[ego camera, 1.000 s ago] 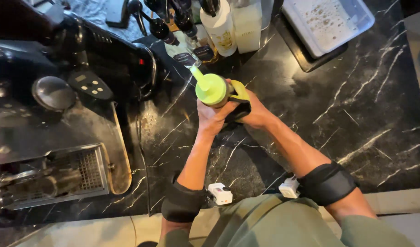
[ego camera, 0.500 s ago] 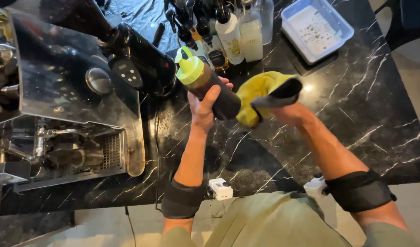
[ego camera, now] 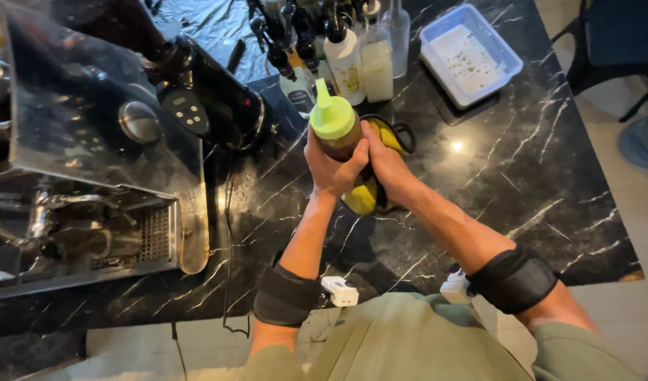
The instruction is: The person wipes a green-lidded bottle with a yellow cloth, then wipes the black marble countertop. They dip the cloth into a plastic container of soapy water, wring it out, and continue wiping the counter surface.
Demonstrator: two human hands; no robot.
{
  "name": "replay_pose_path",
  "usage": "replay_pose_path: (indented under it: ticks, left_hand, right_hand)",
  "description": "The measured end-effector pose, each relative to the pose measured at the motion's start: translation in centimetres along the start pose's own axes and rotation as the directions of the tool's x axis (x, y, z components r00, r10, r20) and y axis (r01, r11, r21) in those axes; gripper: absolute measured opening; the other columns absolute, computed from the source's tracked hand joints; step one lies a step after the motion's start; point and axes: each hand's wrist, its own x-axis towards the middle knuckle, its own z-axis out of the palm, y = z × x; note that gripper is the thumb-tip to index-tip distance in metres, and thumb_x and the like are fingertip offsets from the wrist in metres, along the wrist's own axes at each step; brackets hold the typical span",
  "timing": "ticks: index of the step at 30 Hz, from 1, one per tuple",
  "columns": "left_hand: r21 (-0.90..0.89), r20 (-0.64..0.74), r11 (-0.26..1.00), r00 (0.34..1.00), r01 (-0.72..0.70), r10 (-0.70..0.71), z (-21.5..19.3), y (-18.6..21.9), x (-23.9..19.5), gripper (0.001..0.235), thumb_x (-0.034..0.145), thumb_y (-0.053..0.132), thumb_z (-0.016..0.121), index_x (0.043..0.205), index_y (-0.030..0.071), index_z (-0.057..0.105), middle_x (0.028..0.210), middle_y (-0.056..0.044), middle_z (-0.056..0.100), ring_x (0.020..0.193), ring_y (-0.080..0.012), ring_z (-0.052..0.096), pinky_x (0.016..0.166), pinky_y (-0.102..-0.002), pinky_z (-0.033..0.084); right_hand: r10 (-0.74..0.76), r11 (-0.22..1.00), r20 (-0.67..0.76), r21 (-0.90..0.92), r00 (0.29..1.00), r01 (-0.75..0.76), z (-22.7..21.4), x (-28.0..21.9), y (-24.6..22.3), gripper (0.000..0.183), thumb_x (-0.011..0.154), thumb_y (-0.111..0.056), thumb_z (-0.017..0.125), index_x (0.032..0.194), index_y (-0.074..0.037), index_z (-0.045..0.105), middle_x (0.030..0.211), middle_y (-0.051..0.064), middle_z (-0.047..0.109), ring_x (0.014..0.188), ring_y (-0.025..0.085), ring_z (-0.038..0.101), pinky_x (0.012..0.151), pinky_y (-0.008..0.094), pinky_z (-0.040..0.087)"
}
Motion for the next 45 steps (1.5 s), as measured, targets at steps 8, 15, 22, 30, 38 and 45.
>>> replay_pose_path:
  ticks: [8,15,22,30,38,45]
  left_hand:
    - [-0.095,-0.018,0.991,0.995,0.098,-0.1,-0.3,-1.3,0.4,0.061,0.081,0.018,0.087,0.131,0.002,0.056,0.108,-0.007,0.075,0.098,-0.0163,0.072,0.093,-0.032,0.06]
    - [0.244,0.082,0.966,0.991,0.084,-0.107,-2.9,-4.7,-1.1,0.054,0.08,0.023,0.092,0.12,0.004,0.062,0.106,-0.01,0.075,0.098,-0.0179,0.072,0.089,-0.033,0.058]
    - [0.256,0.131,0.936,0.951,0.241,-0.281,-4.3,-10.1,-4.4,0.064,0.075,0.027,0.093,0.125,0.004,0.059,0.106,-0.011,0.077,0.1,-0.0184,0.076,0.09,-0.033,0.059]
    - [0.248,0.173,0.944,0.949,0.218,-0.264,-5.8,-11.0,-4.3,0.087,0.07,0.025,0.096,0.136,-0.002,0.047,0.124,-0.019,0.067,0.111,-0.0264,0.069,0.096,-0.038,0.053]
    - [0.377,0.08,0.764,0.803,0.524,-0.591,-11.2,-6.0,-5.3,0.049,0.087,0.026,0.079,0.128,0.003,0.064,0.122,-0.015,0.073,0.102,-0.0229,0.076,0.091,-0.035,0.063]
    - [0.208,0.393,0.942,0.86,0.263,-0.326,-10.0,0.7,-8.2,0.05,0.079,0.022,0.089,0.119,0.002,0.066,0.103,-0.005,0.072,0.094,-0.013,0.066,0.082,-0.028,0.054]
  right_hand:
    - [-0.079,0.834,-0.218,-0.55,0.973,-0.055,-3.9,-0.3,1.8,0.069,0.096,-0.066,0.049,0.119,-0.005,0.07,0.116,0.005,0.073,0.109,0.012,0.064,0.097,0.03,0.047]
    - [-0.232,0.647,0.053,-0.737,0.971,0.194,-9.0,-2.1,-1.4,0.035,0.097,-0.033,0.068,0.119,-0.006,0.074,0.107,0.0,0.075,0.096,0.011,0.066,0.085,0.029,0.053]
    - [-0.221,0.504,0.081,-0.844,0.972,0.185,-12.2,-1.2,-1.4,0.032,0.094,-0.018,0.075,0.123,-0.006,0.07,0.108,0.001,0.073,0.097,0.011,0.065,0.085,0.03,0.053]
    - [-0.128,0.786,0.016,-0.608,0.992,0.111,-10.2,-2.7,-1.3,0.033,0.089,-0.012,0.073,0.121,-0.006,0.068,0.11,-0.001,0.071,0.102,0.012,0.067,0.089,0.029,0.053]
    - [0.027,0.911,0.081,-0.412,0.996,0.009,-7.6,-4.5,0.0,0.026,0.096,-0.02,0.067,0.118,-0.006,0.065,0.108,0.0,0.069,0.098,0.012,0.065,0.084,0.03,0.051]
    - [0.175,0.949,0.344,-0.308,0.923,-0.065,-6.5,-5.6,1.8,0.034,0.091,-0.009,0.068,0.123,0.0,0.064,0.115,0.005,0.069,0.107,0.019,0.065,0.094,0.034,0.049]
